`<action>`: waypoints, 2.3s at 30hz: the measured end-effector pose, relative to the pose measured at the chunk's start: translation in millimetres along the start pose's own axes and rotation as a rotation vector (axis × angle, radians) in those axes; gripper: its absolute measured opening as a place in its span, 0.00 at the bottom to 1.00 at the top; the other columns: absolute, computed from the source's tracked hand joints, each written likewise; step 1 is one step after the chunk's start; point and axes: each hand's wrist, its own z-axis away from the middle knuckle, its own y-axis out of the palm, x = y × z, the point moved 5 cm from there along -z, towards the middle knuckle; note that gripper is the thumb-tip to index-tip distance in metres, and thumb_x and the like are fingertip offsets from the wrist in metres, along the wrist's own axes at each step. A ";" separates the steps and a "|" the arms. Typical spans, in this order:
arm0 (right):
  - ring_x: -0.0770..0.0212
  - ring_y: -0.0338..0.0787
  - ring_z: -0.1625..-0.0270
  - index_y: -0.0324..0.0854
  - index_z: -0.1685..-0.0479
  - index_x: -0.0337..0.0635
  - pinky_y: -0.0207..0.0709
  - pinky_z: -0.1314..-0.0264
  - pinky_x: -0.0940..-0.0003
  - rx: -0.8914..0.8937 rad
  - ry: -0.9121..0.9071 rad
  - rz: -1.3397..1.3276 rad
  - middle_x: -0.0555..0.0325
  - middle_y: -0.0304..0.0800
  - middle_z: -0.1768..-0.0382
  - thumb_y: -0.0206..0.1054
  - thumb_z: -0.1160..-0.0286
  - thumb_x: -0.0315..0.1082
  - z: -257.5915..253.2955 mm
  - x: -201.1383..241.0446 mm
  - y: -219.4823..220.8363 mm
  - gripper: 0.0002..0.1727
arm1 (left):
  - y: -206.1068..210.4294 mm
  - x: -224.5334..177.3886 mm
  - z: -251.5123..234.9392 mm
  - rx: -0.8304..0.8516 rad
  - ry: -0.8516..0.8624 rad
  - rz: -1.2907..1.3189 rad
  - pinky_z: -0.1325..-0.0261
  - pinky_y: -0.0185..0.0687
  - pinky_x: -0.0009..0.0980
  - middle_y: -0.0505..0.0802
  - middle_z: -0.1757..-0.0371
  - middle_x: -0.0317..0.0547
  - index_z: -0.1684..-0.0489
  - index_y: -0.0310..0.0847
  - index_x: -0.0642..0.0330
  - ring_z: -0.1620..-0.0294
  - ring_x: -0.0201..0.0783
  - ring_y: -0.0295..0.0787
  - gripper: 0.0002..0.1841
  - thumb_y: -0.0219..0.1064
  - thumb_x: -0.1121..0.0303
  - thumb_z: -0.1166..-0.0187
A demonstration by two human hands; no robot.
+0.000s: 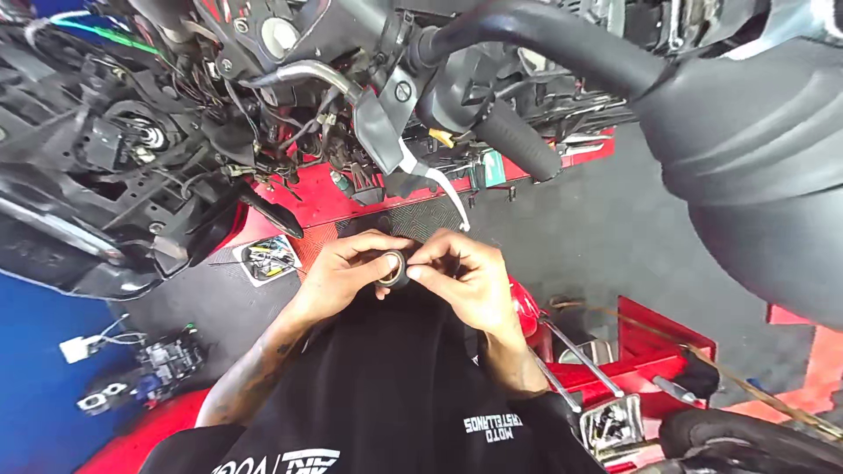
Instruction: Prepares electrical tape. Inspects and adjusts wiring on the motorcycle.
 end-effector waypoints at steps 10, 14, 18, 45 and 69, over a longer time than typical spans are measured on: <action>0.75 0.83 0.64 0.86 0.62 0.32 0.79 0.62 0.81 -0.134 -0.162 0.120 0.58 0.87 0.65 0.72 0.27 0.25 6.3 4.6 -3.5 0.04 | 6.4 22.8 -16.7 -0.121 -0.085 0.142 0.71 0.89 0.31 0.90 0.62 0.43 0.44 0.78 0.64 0.75 0.34 0.86 0.13 0.47 0.76 0.13; 0.72 0.86 0.64 0.87 0.62 0.33 0.82 0.63 0.78 -0.176 -0.209 0.200 0.56 0.89 0.64 0.72 0.28 0.25 0.4 4.4 -16.5 0.03 | 7.2 37.2 -26.3 -0.153 -0.166 0.265 0.66 0.89 0.34 0.89 0.58 0.46 0.35 0.70 0.60 0.71 0.37 0.87 0.18 0.40 0.76 0.15; 0.72 0.85 0.66 0.87 0.62 0.34 0.81 0.67 0.78 -0.232 -0.219 0.333 0.57 0.88 0.64 0.72 0.29 0.25 -16.8 7.1 -30.4 0.03 | 10.2 30.6 -38.5 -0.124 -0.128 0.309 0.56 0.90 0.37 0.89 0.44 0.53 0.24 0.73 0.64 0.57 0.42 0.90 0.25 0.39 0.80 0.16; 0.72 0.85 0.72 0.87 0.46 0.43 0.81 0.73 0.77 -0.422 0.120 0.252 0.61 0.92 0.62 0.75 0.24 0.32 -47.6 -7.9 -45.2 0.11 | 18.0 43.4 -50.9 -0.100 -0.234 0.662 0.62 0.85 0.24 0.90 0.50 0.49 0.39 0.74 0.59 0.64 0.34 0.89 0.18 0.37 0.75 0.13; 0.64 0.90 0.50 0.92 0.45 0.40 0.86 0.53 0.69 -0.302 -0.272 0.687 0.49 0.90 0.45 0.77 0.28 0.35 -42.0 -5.6 -36.5 0.15 | 11.3 36.3 -50.5 -0.123 -0.239 0.593 0.61 0.85 0.24 0.90 0.50 0.48 0.45 0.72 0.57 0.64 0.33 0.89 0.15 0.38 0.73 0.12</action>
